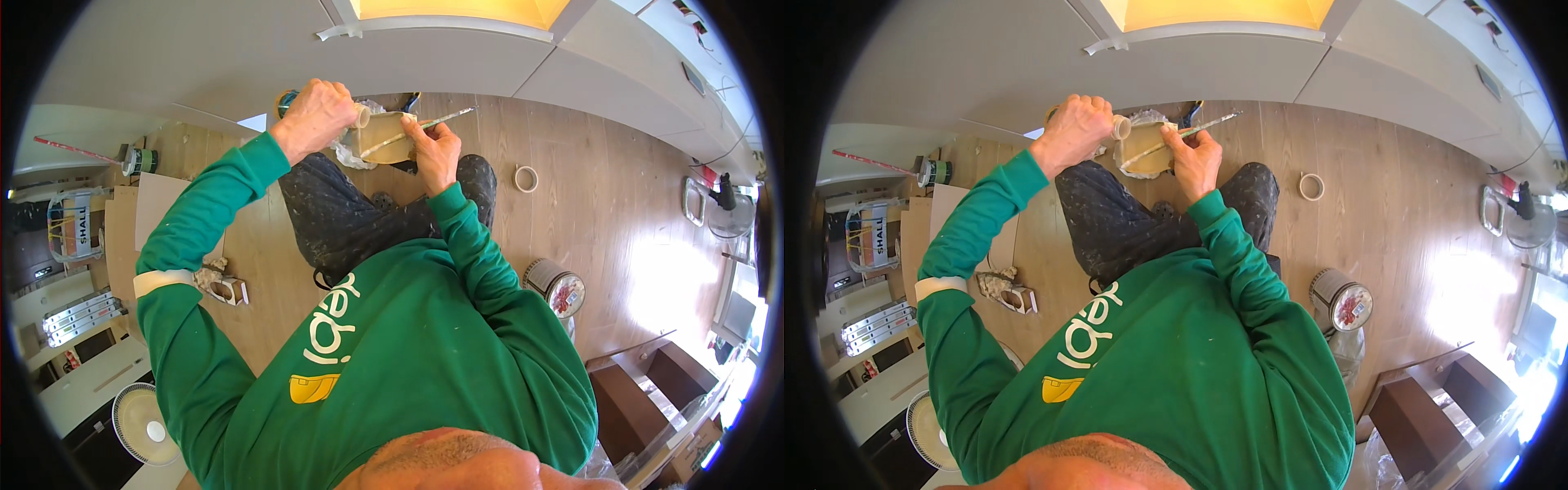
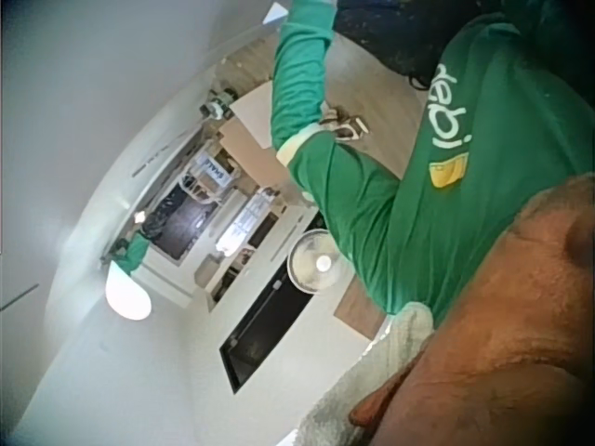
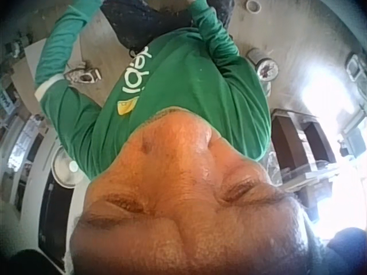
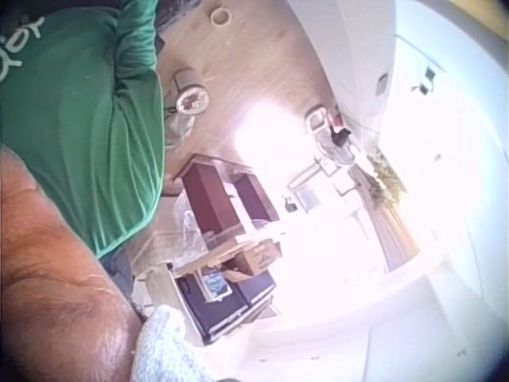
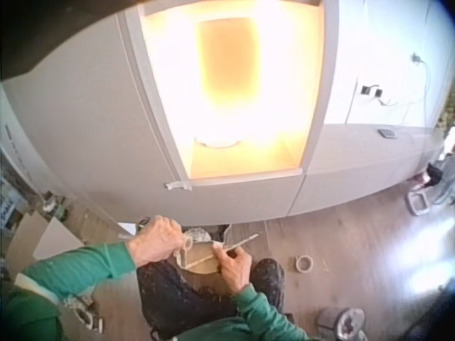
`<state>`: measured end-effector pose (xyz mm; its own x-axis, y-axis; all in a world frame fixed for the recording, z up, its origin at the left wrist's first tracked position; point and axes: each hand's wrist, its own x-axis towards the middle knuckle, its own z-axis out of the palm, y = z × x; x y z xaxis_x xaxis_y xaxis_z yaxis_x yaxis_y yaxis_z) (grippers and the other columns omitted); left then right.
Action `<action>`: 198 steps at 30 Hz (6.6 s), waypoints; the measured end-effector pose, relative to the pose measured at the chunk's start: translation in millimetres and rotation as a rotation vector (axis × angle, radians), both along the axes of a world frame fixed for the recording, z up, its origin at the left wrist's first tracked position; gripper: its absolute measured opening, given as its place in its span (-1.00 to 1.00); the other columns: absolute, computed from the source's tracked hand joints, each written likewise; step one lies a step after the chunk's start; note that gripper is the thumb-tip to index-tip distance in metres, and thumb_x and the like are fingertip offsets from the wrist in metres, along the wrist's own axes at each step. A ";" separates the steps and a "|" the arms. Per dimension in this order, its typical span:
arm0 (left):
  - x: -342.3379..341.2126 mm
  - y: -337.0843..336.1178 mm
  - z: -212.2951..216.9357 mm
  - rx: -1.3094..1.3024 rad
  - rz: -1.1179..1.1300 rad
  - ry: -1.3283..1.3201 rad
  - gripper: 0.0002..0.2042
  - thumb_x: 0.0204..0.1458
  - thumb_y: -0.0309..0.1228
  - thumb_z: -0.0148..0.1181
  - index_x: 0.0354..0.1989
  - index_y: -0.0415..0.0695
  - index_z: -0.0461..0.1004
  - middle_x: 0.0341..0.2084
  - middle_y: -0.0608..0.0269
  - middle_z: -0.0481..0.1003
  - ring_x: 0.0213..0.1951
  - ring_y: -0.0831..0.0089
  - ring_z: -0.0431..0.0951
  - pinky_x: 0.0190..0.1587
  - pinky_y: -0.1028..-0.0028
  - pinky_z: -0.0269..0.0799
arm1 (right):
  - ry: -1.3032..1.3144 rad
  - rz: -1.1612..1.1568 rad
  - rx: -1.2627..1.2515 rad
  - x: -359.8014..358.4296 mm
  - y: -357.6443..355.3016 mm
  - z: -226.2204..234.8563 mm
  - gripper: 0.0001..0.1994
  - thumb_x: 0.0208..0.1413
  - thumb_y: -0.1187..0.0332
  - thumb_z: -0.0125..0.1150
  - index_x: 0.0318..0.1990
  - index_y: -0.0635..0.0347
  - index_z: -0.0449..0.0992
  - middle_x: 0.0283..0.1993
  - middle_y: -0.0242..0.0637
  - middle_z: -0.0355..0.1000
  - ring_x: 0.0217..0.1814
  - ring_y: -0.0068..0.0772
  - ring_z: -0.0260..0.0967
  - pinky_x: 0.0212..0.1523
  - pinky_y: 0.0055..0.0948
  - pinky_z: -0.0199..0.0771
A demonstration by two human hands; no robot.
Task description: The person prepares paint in a small container using a brush, then applies the paint along the edge where the wall meets the cabinet and continues painting the corner of the wall using the brush.
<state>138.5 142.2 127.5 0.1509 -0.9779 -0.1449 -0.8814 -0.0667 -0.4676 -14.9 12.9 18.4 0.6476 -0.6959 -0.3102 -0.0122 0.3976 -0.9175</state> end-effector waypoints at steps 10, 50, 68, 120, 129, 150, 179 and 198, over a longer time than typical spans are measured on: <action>-3.6 -5.1 -5.0 0.005 -0.008 -0.017 -0.88 -0.27 -0.53 0.24 -0.50 -0.24 0.48 -0.55 0.11 0.48 -0.44 0.26 0.56 -0.38 0.35 0.42 | 0.004 -0.006 0.032 0.5 -1.7 0.3 -0.70 -0.01 0.25 0.47 -0.40 0.32 0.54 -0.54 -0.42 0.40 -0.56 -0.67 0.27 -0.59 -0.55 0.30; -281.6 286.7 -369.0 -1.397 2.014 0.516 -0.46 -0.25 -0.24 0.40 0.01 -0.01 0.46 -0.15 0.02 0.54 -0.12 -0.04 0.54 -0.11 0.08 0.47 | 0.025 0.812 -0.078 97.8 49.8 39.6 -0.48 0.24 0.12 0.22 0.16 0.40 0.43 0.10 -0.14 0.46 0.08 -0.28 0.42 -0.01 -0.37 0.39; -354.2 289.4 -370.3 -1.358 2.470 0.451 -0.60 0.02 -0.19 0.17 -0.03 -0.20 0.51 -0.18 -0.13 0.55 -0.13 -0.05 0.57 -0.09 -0.01 0.46 | 0.052 0.983 -0.062 134.4 98.7 25.3 -0.48 0.17 0.01 0.26 0.18 0.10 0.43 0.10 -0.32 0.45 0.01 -0.41 0.40 -0.12 -0.46 0.38; -321.0 290.5 -343.7 -1.270 2.044 0.415 -0.92 -0.10 -0.60 0.21 -0.42 -0.27 0.60 -0.44 -0.10 0.58 -0.32 -0.04 0.60 -0.34 0.04 0.52 | -0.188 0.917 -0.035 122.9 74.5 12.0 -0.55 0.13 0.19 0.28 0.07 0.34 0.50 0.00 -0.13 0.50 -0.03 -0.22 0.47 -0.14 -0.22 0.47; -292.1 289.9 -316.1 -1.040 2.171 0.741 -0.79 0.04 -0.35 0.13 -0.26 -0.16 0.63 -0.25 -0.04 0.60 -0.13 -0.03 0.59 -0.14 0.04 0.52 | -0.069 0.639 -0.039 110.5 38.7 27.5 -0.58 0.07 0.16 0.39 -0.04 0.29 0.53 -0.19 -0.23 0.51 -0.29 -0.34 0.47 -0.43 -0.41 0.42; -309.6 278.7 -355.6 -1.118 2.166 0.518 -0.54 0.02 -0.07 0.19 -0.25 -0.33 0.55 -0.13 -0.39 0.44 -0.13 -0.22 0.54 -0.05 0.04 0.51 | -0.091 0.536 0.091 89.1 14.5 5.8 -0.68 0.15 0.26 0.30 -0.14 0.37 0.47 -0.16 -0.06 0.53 -0.24 -0.16 0.59 -0.36 -0.26 0.71; -207.3 408.2 -280.0 -0.943 1.934 0.585 -0.58 -0.25 -0.10 0.44 -0.49 -0.30 0.60 -0.51 -0.25 0.53 -0.40 -0.15 0.57 -0.25 0.06 0.51 | -0.073 0.366 0.102 64.1 8.8 13.5 -0.77 0.16 0.26 0.32 -0.25 0.21 0.43 -0.36 -0.31 0.47 -0.40 -0.45 0.51 -0.44 -0.35 0.66; 14.4 143.3 21.7 -0.888 0.760 1.019 -0.65 -0.23 -0.38 0.46 -0.30 -0.21 0.45 -0.48 0.14 0.52 -0.42 0.39 0.51 -0.32 0.36 0.46 | 0.005 -0.001 0.081 -23.3 -80.7 -13.1 -0.79 0.09 0.26 0.42 -0.38 0.13 0.51 -0.57 -0.58 0.23 -0.62 -0.75 0.05 -0.61 -0.62 -0.01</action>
<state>153.0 285.5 149.2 0.8359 -0.5440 0.0738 -0.4226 -0.5517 0.7190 -38.1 -67.9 5.4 0.6451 -0.6691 -0.3689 -0.0161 0.4708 -0.8821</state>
